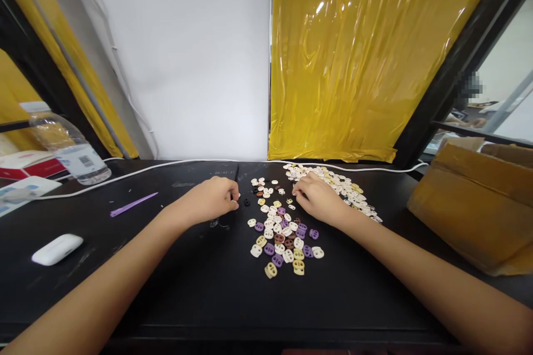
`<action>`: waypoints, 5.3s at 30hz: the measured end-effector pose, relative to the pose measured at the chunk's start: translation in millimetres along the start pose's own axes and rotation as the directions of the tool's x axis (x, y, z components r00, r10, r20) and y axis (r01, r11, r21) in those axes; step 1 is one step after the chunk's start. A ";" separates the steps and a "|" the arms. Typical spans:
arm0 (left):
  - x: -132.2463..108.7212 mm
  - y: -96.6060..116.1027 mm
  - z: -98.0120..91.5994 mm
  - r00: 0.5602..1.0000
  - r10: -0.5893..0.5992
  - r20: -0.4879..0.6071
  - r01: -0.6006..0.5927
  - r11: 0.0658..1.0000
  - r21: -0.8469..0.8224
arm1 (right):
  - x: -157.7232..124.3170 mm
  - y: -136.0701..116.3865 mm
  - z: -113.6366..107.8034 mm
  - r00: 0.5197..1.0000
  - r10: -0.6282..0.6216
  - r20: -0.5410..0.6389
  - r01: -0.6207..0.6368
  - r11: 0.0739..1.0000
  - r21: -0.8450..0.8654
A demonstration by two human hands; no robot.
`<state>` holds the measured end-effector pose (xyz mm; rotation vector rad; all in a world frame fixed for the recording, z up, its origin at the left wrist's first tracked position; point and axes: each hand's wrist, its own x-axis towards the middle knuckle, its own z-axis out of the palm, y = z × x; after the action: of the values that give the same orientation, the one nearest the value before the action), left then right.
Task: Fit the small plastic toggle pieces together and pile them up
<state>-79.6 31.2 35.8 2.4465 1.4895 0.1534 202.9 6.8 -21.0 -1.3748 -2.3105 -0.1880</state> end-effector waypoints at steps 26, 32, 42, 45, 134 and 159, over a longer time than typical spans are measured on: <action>-9.2 48.5 21.3 0.962 0.196 -0.189 -0.272 0.692 -0.669 | -16.1 -56.5 -31.2 0.851 -0.055 -0.522 0.278 0.891 0.360; -9.0 55.7 32.7 0.978 0.176 -0.108 -0.195 0.614 -0.765 | -18.2 -61.6 -25.3 0.917 0.039 -0.396 0.207 0.804 0.557; -9.4 56.8 36.2 0.937 0.217 -0.275 -0.340 0.752 -0.565 | -16.8 -60.2 -23.6 0.956 0.105 -0.275 0.095 0.774 0.625; -9.1 56.1 38.5 0.937 0.216 -0.273 -0.338 0.752 -0.566 | -16.5 -61.8 -23.0 0.964 0.127 -0.234 0.063 0.744 0.665; -8.4 56.1 43.6 0.906 0.400 -0.135 -0.422 0.858 -0.292 | -20.7 -56.4 -16.9 0.998 -0.027 0.052 -0.017 0.721 0.692; -7.2 52.5 41.7 0.909 0.415 -0.047 -0.399 0.829 -0.392 | -22.6 -55.4 -19.4 0.981 -0.090 0.174 -0.052 0.737 0.674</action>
<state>-28.5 -5.3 11.2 2.3673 0.7935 0.4409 170.2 -45.2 -7.7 -1.0041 -2.1907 0.7592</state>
